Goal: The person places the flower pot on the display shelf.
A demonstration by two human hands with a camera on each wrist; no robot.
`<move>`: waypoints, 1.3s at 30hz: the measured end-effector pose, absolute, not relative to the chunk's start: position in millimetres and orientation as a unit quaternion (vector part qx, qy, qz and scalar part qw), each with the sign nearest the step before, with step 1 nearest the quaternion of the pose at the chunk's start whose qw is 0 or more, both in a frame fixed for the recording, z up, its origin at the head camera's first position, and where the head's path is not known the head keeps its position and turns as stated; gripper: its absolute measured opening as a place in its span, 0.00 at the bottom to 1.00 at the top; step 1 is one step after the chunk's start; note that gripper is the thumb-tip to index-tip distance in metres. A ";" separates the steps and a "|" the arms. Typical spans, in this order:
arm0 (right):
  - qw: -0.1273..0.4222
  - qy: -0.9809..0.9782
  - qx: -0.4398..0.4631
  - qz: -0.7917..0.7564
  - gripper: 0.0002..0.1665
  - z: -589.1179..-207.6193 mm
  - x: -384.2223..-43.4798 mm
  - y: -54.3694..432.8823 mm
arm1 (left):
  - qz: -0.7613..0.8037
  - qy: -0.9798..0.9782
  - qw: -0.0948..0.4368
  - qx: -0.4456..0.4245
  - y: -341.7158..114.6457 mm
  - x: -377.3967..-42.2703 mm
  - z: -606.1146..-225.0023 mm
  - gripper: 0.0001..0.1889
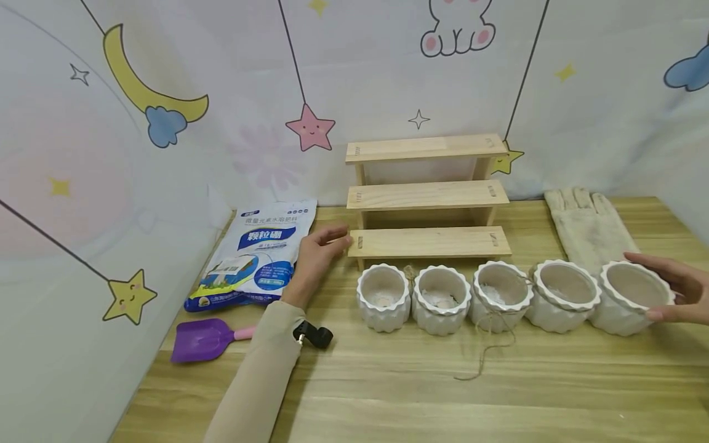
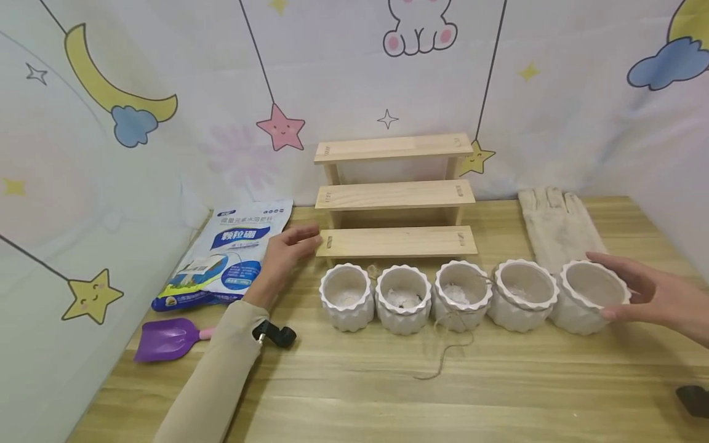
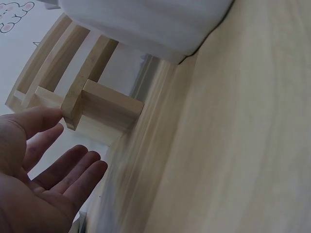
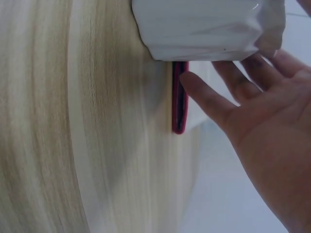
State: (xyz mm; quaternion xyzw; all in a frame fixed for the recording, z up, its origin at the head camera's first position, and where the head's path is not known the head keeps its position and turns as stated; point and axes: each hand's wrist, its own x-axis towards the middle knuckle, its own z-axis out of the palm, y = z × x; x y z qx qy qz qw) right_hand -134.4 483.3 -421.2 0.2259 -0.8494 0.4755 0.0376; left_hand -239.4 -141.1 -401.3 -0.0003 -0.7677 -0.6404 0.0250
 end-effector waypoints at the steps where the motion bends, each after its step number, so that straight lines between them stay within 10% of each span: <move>1: 0.038 -0.843 0.229 0.485 0.66 -421.3 -134.1 482.6 | -0.639 -0.769 0.025 -0.001 -140.7 -238.7 -401.3 0.19; 39: 0.031 -0.724 0.275 0.632 0.65 -429.4 -136.1 477.1 | -0.672 -0.736 0.069 0.037 -122.9 -230.7 -406.8 0.15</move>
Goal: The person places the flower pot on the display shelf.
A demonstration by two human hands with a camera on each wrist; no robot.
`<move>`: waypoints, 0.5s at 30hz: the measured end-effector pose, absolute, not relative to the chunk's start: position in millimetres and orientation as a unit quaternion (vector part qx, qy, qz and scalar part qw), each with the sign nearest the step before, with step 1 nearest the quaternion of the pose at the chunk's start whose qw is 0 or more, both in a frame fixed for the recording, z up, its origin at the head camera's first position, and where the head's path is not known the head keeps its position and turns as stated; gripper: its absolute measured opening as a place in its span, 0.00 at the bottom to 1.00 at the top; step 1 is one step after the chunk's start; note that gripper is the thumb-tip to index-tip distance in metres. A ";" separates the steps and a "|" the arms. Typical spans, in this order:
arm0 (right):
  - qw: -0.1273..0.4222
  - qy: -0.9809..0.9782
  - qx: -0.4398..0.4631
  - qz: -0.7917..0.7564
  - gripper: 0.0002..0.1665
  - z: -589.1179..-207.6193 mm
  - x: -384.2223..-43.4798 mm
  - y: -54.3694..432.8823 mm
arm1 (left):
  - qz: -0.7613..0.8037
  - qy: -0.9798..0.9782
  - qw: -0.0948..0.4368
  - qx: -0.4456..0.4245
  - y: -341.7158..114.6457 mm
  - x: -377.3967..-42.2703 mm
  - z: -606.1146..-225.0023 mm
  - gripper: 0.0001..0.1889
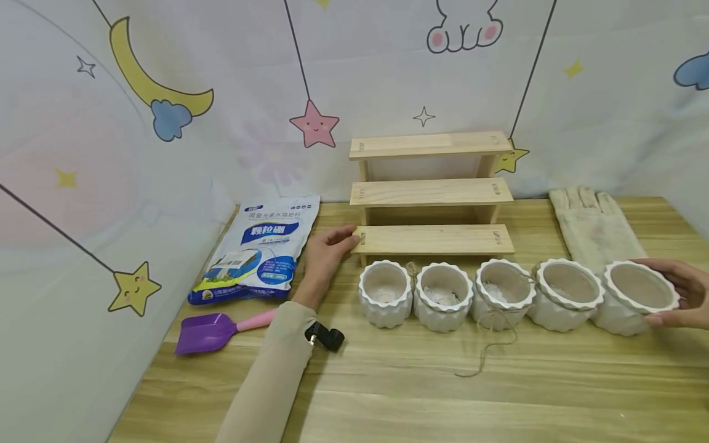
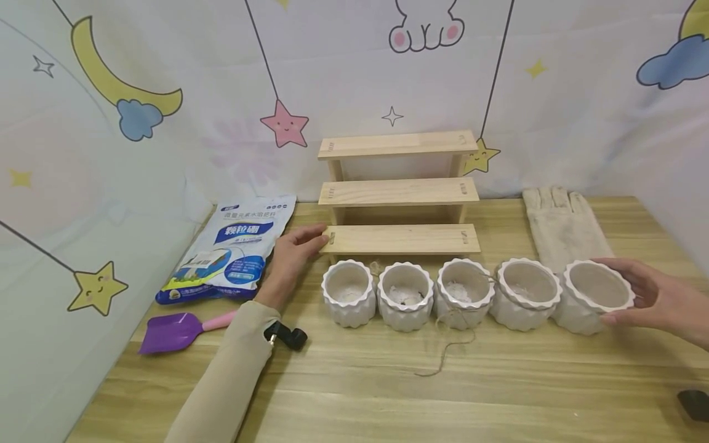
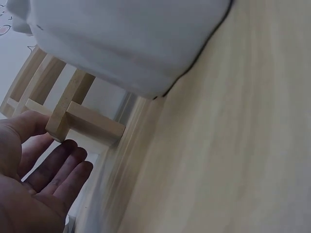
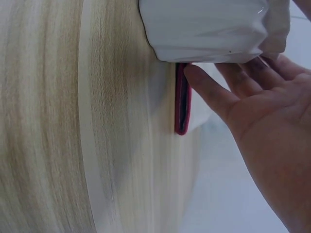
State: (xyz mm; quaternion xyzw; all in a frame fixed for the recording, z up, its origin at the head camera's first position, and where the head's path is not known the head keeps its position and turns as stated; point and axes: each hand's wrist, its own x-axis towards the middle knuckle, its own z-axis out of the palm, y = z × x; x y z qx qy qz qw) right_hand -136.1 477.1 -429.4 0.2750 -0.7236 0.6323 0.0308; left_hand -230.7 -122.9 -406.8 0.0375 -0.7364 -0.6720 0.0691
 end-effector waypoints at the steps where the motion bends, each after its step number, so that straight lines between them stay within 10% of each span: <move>1: 0.033 -0.726 0.273 0.631 0.65 -429.5 -135.9 476.9 | -0.672 -0.736 0.070 0.037 -122.7 -230.6 -407.0 0.15; 15: 0.038 -0.738 0.254 0.624 0.64 -429.2 -135.6 477.3 | -0.640 -0.762 0.093 0.030 -121.3 -229.9 -408.3 0.15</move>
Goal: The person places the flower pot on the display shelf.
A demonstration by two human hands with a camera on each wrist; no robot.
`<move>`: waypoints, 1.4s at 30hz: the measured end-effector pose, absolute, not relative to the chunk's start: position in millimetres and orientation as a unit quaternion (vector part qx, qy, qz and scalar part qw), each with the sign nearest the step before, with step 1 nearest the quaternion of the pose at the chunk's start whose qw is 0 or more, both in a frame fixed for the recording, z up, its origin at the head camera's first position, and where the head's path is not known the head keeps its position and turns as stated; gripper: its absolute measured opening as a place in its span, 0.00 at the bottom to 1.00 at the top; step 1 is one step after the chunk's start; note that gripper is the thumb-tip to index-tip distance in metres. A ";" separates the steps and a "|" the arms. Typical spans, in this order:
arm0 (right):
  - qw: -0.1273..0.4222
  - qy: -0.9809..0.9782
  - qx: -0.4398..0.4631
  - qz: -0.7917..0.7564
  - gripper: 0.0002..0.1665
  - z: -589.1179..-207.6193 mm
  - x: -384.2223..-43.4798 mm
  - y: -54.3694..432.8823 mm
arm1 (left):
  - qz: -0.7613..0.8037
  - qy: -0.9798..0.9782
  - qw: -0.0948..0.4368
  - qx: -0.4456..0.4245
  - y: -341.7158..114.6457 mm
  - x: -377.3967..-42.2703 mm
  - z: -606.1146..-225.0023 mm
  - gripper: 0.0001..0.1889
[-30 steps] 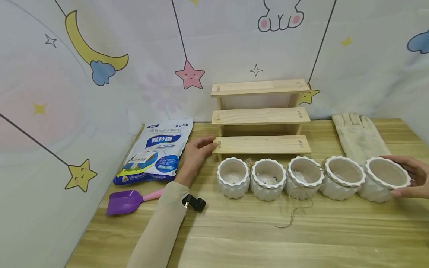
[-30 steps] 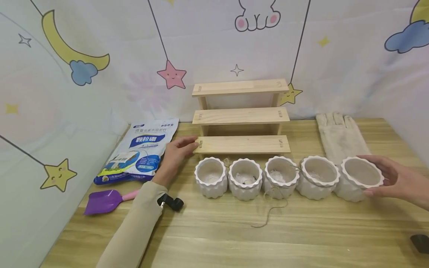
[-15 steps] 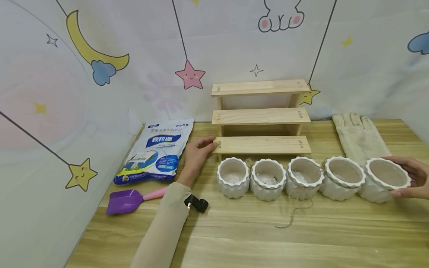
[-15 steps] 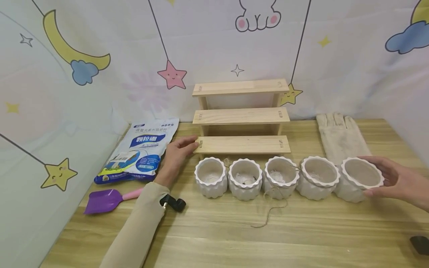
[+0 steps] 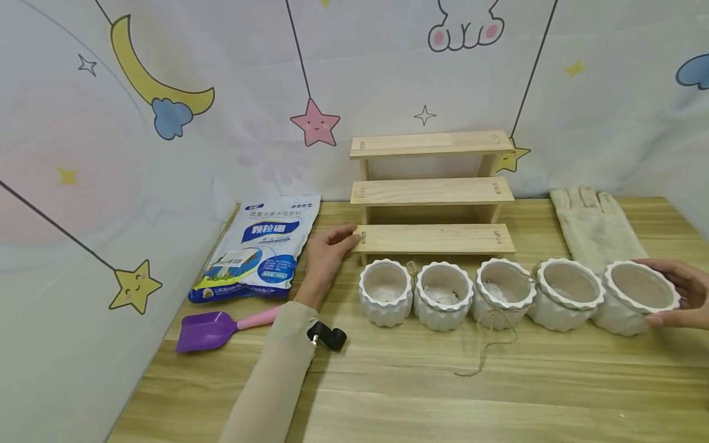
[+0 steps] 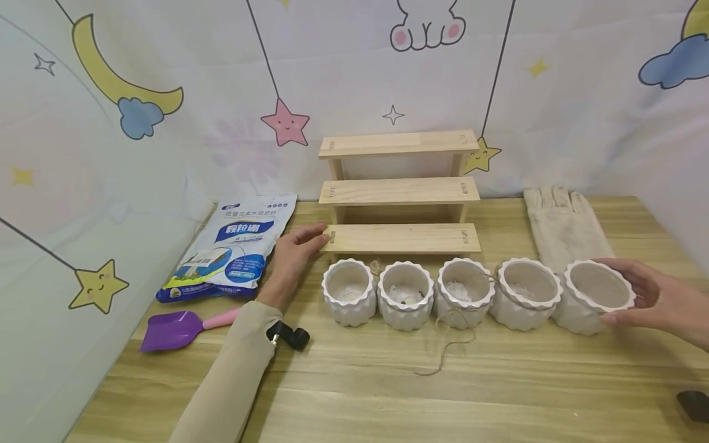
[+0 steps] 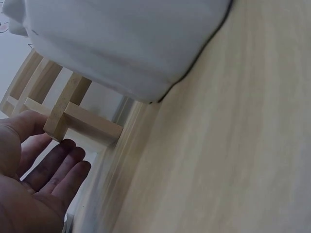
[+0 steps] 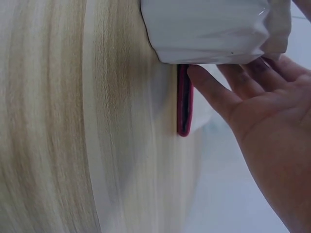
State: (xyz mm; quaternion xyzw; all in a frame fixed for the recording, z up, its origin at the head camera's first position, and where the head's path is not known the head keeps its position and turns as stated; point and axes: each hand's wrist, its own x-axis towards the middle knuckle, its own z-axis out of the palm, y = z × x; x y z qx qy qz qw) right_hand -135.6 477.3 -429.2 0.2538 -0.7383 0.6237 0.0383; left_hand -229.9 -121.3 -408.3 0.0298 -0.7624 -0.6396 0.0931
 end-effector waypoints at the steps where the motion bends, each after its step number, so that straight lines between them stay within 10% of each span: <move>1: 0.035 -0.734 0.258 0.627 0.64 -429.2 -135.8 477.2 | -0.639 -0.763 0.094 0.030 -121.2 -229.6 -408.4 0.15; 42: 0.156 -0.805 0.183 0.543 0.66 -370.2 -166.1 468.0 | -0.638 -0.763 0.098 0.030 -120.3 -229.2 -412.7 0.16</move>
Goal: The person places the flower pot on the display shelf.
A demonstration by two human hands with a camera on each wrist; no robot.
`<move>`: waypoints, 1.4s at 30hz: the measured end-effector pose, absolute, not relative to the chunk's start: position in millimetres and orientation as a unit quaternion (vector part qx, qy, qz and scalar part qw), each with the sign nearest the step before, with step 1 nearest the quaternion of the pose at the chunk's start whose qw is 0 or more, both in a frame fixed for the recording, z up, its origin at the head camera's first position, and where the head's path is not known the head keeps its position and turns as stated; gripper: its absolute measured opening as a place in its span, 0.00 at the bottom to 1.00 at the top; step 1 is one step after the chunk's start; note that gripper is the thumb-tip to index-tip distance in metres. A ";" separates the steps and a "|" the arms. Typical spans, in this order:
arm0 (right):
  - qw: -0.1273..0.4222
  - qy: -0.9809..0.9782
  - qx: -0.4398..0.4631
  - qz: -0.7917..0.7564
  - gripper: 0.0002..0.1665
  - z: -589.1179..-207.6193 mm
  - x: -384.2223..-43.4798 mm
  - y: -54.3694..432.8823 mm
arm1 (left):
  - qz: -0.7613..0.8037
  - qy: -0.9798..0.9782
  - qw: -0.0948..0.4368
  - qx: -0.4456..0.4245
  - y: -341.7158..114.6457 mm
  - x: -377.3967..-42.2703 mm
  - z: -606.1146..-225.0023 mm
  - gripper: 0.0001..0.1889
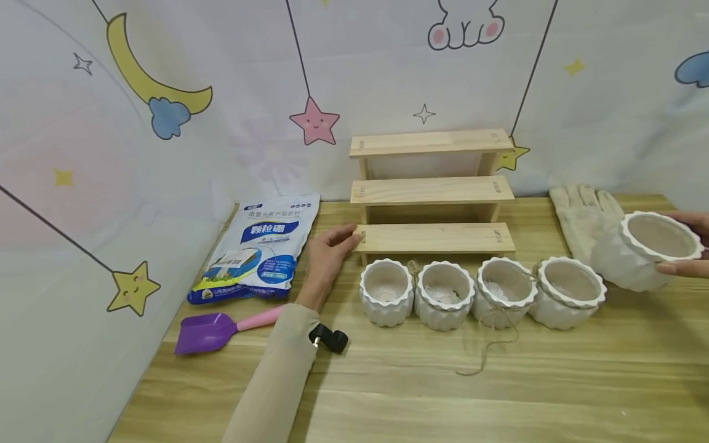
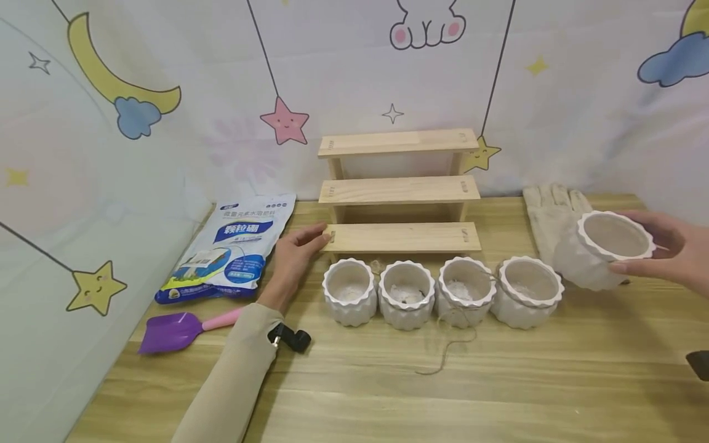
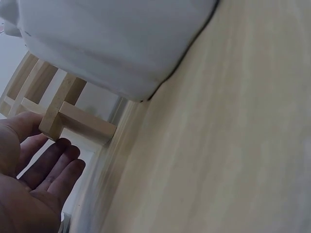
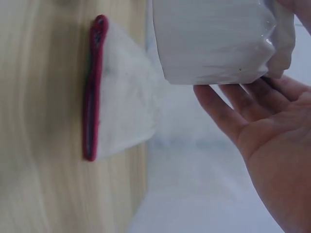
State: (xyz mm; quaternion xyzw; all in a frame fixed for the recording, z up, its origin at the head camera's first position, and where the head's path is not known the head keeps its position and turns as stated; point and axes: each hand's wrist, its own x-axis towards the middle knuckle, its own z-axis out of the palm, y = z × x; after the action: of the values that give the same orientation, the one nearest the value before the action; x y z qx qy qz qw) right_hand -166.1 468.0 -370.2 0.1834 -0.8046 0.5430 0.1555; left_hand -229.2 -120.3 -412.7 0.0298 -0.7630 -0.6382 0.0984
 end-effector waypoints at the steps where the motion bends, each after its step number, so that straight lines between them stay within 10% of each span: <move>1: 0.153 -0.803 0.189 0.544 0.65 -367.1 -169.3 467.2 | -0.638 -0.763 0.100 0.030 -120.1 -228.9 -412.6 0.16; 20: 0.104 -0.903 0.082 0.410 0.41 -288.7 -201.0 391.6 | -0.647 -0.754 0.112 0.021 -119.9 -230.3 -411.5 0.16; 42: 0.043 -0.923 0.117 0.365 0.49 -235.4 -238.3 310.8 | -0.656 -0.745 0.119 0.023 -117.7 -228.1 -417.6 0.15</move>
State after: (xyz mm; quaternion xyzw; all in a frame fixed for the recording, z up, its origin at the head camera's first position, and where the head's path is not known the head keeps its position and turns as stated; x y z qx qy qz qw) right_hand -238.3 310.8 -235.4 0.1169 -0.9226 0.3651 0.0433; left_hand -228.1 -117.7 -417.6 0.0227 -0.7454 -0.6556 0.1188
